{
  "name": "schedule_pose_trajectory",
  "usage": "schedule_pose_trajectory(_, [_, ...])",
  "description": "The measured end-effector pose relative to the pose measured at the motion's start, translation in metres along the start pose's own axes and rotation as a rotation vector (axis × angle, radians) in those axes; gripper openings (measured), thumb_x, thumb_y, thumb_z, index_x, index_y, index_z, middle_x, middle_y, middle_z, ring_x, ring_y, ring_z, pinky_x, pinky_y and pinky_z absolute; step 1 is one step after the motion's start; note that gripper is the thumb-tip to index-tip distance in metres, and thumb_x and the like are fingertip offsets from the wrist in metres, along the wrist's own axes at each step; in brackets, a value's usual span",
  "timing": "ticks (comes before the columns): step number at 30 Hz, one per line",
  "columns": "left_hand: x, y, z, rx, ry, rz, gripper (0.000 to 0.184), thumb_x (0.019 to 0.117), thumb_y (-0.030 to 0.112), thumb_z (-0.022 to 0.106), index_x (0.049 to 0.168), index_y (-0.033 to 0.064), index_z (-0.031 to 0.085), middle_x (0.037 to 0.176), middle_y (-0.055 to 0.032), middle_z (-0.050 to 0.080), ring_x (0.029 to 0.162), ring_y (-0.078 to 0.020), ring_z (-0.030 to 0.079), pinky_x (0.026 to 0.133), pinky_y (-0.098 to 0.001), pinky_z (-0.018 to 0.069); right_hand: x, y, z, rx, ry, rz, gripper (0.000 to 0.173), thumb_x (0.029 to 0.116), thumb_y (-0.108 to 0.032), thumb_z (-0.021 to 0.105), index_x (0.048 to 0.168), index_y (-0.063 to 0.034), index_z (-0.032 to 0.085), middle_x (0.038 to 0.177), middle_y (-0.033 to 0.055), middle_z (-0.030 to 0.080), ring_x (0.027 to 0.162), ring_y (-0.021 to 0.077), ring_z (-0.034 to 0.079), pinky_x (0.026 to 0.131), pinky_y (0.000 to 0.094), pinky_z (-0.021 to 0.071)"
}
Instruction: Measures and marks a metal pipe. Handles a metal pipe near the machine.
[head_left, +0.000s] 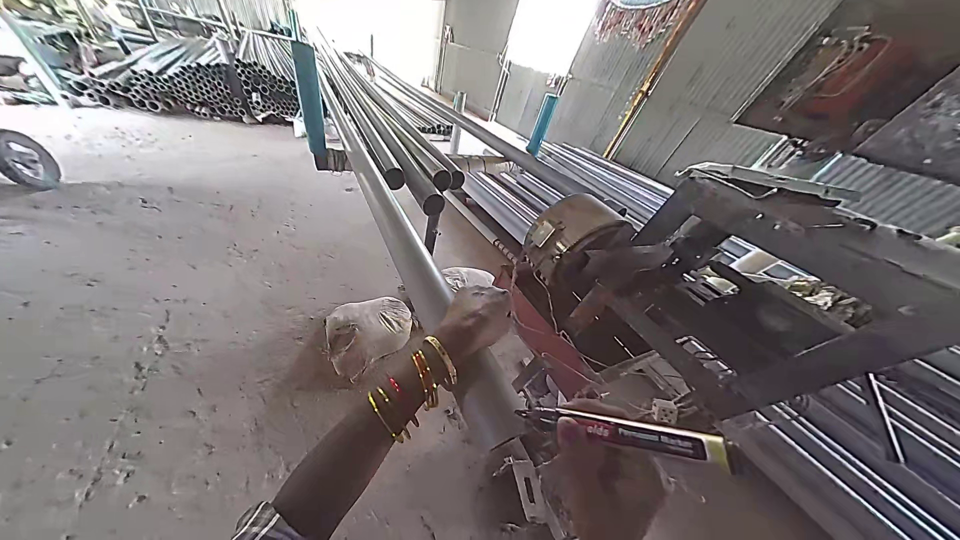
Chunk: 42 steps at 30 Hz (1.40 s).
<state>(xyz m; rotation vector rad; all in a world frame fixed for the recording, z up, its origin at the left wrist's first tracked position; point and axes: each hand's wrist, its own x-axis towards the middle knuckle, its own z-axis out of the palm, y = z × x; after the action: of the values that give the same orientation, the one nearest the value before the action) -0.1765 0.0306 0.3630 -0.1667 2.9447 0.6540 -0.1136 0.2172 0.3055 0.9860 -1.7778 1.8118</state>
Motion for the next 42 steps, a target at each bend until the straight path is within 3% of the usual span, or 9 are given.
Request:
schedule_pose_trajectory(4, [-0.0022,-0.0042,0.0017,-0.009,0.043,0.022,0.030,0.1058,0.023,0.054,0.105,-0.0039,0.068,0.106,-0.0220,0.068,0.107,-0.0376,0.065,0.092,-0.0562,0.0469,-0.0016,0.0035,-0.0027,-0.054,-0.021,-0.007,0.007,0.0985,-0.028,0.066,0.101,-0.0224,0.068,0.097,-0.0223,0.070,0.082,-0.0139,0.063,0.072,0.0064,0.0536])
schedule_pose_trajectory(12, [-0.0040,-0.0048,0.0027,-0.008,0.037,0.012,0.030,0.1068,0.024,0.053,0.108,-0.0020,0.068,0.108,-0.0203,0.068,0.109,-0.0362,0.064,0.094,-0.0554,0.0468,-0.0051,-0.0015,-0.0009,-0.096,-0.064,-0.027,0.009,0.0967,-0.023,0.068,0.100,-0.0145,0.066,0.096,-0.0177,0.070,0.084,-0.0153,0.061,0.074,0.0051,0.0520])
schedule_pose_trajectory(25, [-0.0045,-0.0041,0.0051,0.003,0.054,0.014,0.030,0.1063,0.024,0.053,0.106,-0.0022,0.068,0.106,-0.0202,0.068,0.107,-0.0361,0.065,0.092,-0.0552,0.0469,-0.0029,0.0015,-0.0029,-0.111,-0.112,-0.075,0.011,0.0938,-0.018,0.070,0.100,-0.0112,0.064,0.097,-0.0140,0.071,0.090,-0.0151,0.061,0.079,0.0042,0.0507])
schedule_pose_trajectory(36, [-0.0056,-0.0074,0.0076,-0.011,0.070,0.032,0.030,0.1064,0.023,0.053,0.106,-0.0020,0.069,0.106,-0.0205,0.069,0.108,-0.0363,0.065,0.092,-0.0555,0.0466,-0.0011,0.0008,-0.0057,-0.129,-0.122,-0.090,0.012,0.0930,-0.018,0.067,0.094,-0.0080,0.062,0.084,-0.0104,0.066,0.076,-0.0148,0.057,0.068,0.0028,0.0473])
schedule_pose_trajectory(42, [-0.0080,-0.0066,0.0050,-0.030,0.073,0.043,0.031,0.1061,0.023,0.053,0.105,-0.0031,0.069,0.106,-0.0213,0.069,0.108,-0.0369,0.064,0.093,-0.0549,0.0458,-0.0014,0.0047,-0.0035,-0.125,-0.080,-0.113,0.011,0.0924,-0.017,0.068,0.095,-0.0074,0.063,0.087,-0.0108,0.067,0.080,-0.0160,0.058,0.072,0.0023,0.0473])
